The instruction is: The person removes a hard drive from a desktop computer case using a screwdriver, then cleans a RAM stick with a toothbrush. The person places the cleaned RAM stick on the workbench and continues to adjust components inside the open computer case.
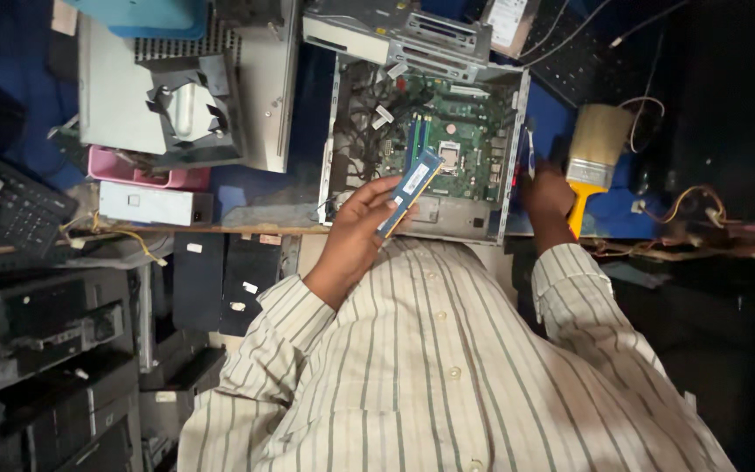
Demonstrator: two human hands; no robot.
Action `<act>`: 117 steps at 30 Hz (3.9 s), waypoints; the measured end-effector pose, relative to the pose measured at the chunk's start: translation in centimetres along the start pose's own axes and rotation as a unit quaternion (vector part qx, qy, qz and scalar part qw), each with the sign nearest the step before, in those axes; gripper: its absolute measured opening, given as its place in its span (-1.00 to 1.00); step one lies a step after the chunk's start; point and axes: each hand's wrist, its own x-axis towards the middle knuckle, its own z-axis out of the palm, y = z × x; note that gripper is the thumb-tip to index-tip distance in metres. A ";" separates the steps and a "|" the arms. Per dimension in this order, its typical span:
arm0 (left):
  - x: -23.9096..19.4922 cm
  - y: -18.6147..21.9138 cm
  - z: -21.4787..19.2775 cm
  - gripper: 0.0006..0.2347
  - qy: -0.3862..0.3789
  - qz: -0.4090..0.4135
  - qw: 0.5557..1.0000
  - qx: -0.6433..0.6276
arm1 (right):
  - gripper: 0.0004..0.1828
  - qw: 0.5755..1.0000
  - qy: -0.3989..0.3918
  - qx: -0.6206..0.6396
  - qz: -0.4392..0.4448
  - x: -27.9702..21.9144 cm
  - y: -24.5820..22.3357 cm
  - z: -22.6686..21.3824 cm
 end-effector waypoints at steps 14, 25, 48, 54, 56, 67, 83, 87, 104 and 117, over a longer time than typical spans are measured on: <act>0.6 -1.5 3.8 -0.67 0.094 0.075 0.972 0.204 | -0.68 0.925 0.070 0.361 -0.095 -1.9 -0.9 -5.0; 1.7 -2.1 6.9 -0.68 0.057 0.068 0.974 0.209 | -0.72 0.863 0.098 0.381 -0.316 -13.7 -7.5 -21.6; 2.3 -3.0 7.7 -0.77 0.006 0.117 0.935 0.333 | -0.77 0.902 0.270 0.246 -0.229 -14.6 -4.9 -22.9; 2.0 -2.6 8.6 -0.80 -0.037 0.170 0.889 0.424 | -0.84 0.890 0.297 0.191 -0.289 -14.4 -6.4 -22.2; 2.0 -2.6 8.6 -0.80 -0.031 0.165 0.885 0.434 | -0.82 0.907 0.278 0.216 -0.231 -14.3 -6.0 -22.2; 3.5 -4.1 6.0 -0.78 0.031 0.139 0.943 0.302 | -0.84 0.872 0.263 0.344 -0.229 -13.5 -6.9 -21.5; 5.3 -5.5 4.1 -0.75 0.096 0.079 0.953 0.277 | -0.85 0.868 0.140 0.238 -0.413 -13.8 -7.7 -20.8; 5.2 -5.3 4.2 -0.76 0.090 0.076 0.955 0.272 | -0.87 0.857 0.129 0.255 -0.428 -13.4 -7.8 -21.0; 3.4 -4.9 4.9 -0.78 0.055 0.024 0.957 0.282 | -0.87 0.888 0.154 0.232 -0.367 -13.6 -6.9 -20.7; 2.6 -4.4 5.9 -0.79 0.033 -0.002 0.950 0.311 | -0.90 0.906 0.173 0.301 -0.242 -12.8 -6.2 -19.8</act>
